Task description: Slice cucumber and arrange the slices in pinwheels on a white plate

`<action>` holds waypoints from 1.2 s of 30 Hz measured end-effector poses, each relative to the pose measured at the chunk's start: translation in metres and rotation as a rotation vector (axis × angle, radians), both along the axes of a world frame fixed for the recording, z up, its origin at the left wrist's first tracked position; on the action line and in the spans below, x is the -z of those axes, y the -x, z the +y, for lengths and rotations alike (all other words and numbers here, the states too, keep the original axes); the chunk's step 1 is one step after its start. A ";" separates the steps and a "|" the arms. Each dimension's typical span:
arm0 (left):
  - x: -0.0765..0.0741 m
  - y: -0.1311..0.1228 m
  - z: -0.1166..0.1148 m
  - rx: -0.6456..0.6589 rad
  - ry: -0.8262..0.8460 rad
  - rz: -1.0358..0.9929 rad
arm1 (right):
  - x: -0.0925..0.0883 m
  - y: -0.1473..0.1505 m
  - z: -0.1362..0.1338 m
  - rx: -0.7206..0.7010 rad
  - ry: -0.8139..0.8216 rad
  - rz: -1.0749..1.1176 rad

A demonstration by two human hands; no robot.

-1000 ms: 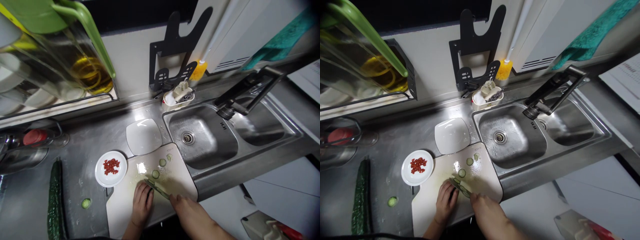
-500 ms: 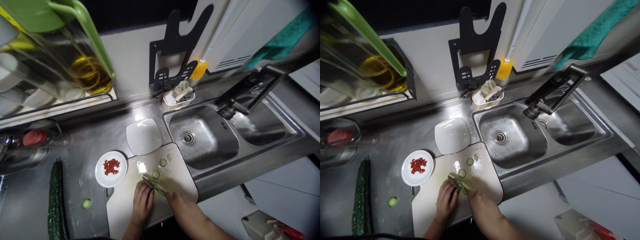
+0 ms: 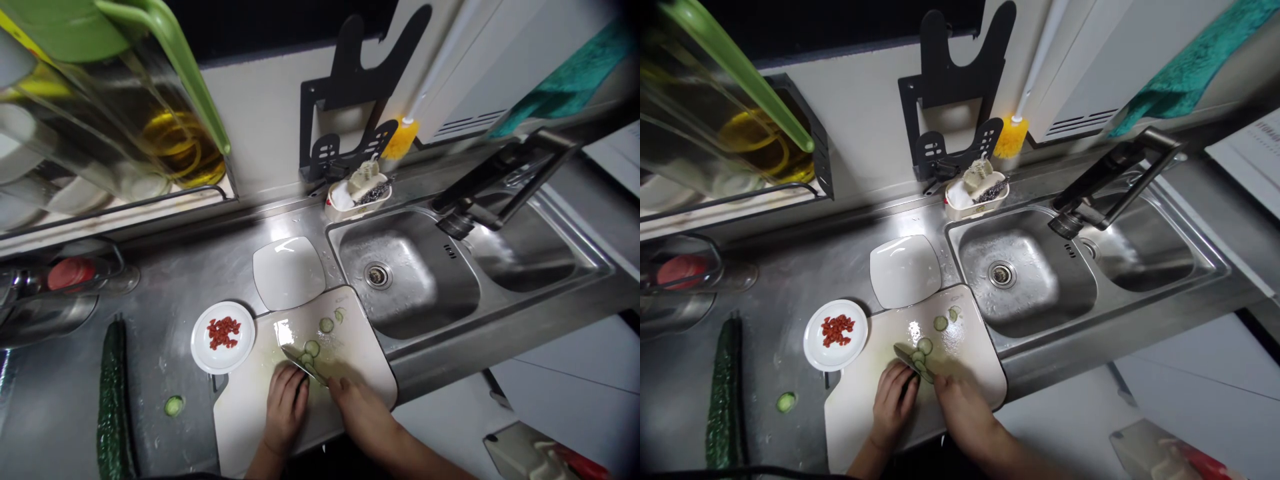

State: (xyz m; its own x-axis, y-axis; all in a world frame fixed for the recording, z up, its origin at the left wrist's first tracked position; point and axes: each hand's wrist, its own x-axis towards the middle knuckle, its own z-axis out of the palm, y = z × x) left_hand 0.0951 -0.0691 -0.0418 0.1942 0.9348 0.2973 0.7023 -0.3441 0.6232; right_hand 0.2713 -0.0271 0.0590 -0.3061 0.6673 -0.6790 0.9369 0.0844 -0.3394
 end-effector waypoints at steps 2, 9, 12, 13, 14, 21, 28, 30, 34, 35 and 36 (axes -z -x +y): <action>0.000 0.000 0.000 0.003 0.003 -0.002 | 0.002 -0.002 -0.001 0.011 0.015 0.010; 0.005 0.001 -0.002 -0.030 -0.005 -0.007 | -0.011 -0.010 0.007 0.049 0.088 -0.013; 0.007 0.002 -0.002 -0.032 -0.005 -0.010 | -0.019 -0.014 0.006 0.050 0.099 -0.051; 0.007 0.002 -0.003 -0.034 -0.004 -0.010 | -0.022 -0.015 0.004 0.048 0.094 -0.061; 0.008 0.002 -0.003 -0.036 -0.003 -0.010 | -0.025 -0.015 0.003 0.045 0.091 -0.070; 0.008 0.002 -0.004 -0.033 -0.021 0.004 | -0.043 -0.015 -0.009 -0.007 0.103 -0.108; 0.010 0.003 -0.004 -0.016 -0.036 0.005 | -0.046 -0.020 -0.014 -0.011 0.131 -0.125; 0.011 0.003 -0.004 -0.016 -0.034 0.000 | -0.045 -0.020 -0.014 -0.015 0.130 -0.133; 0.010 0.003 -0.004 -0.016 -0.041 -0.002 | -0.043 -0.021 -0.014 -0.012 0.112 -0.131; 0.009 0.003 -0.004 -0.016 -0.043 0.002 | -0.043 -0.021 -0.014 -0.015 0.113 -0.129; 0.008 0.002 -0.003 -0.017 -0.044 0.007 | -0.044 -0.021 -0.013 -0.020 0.114 -0.131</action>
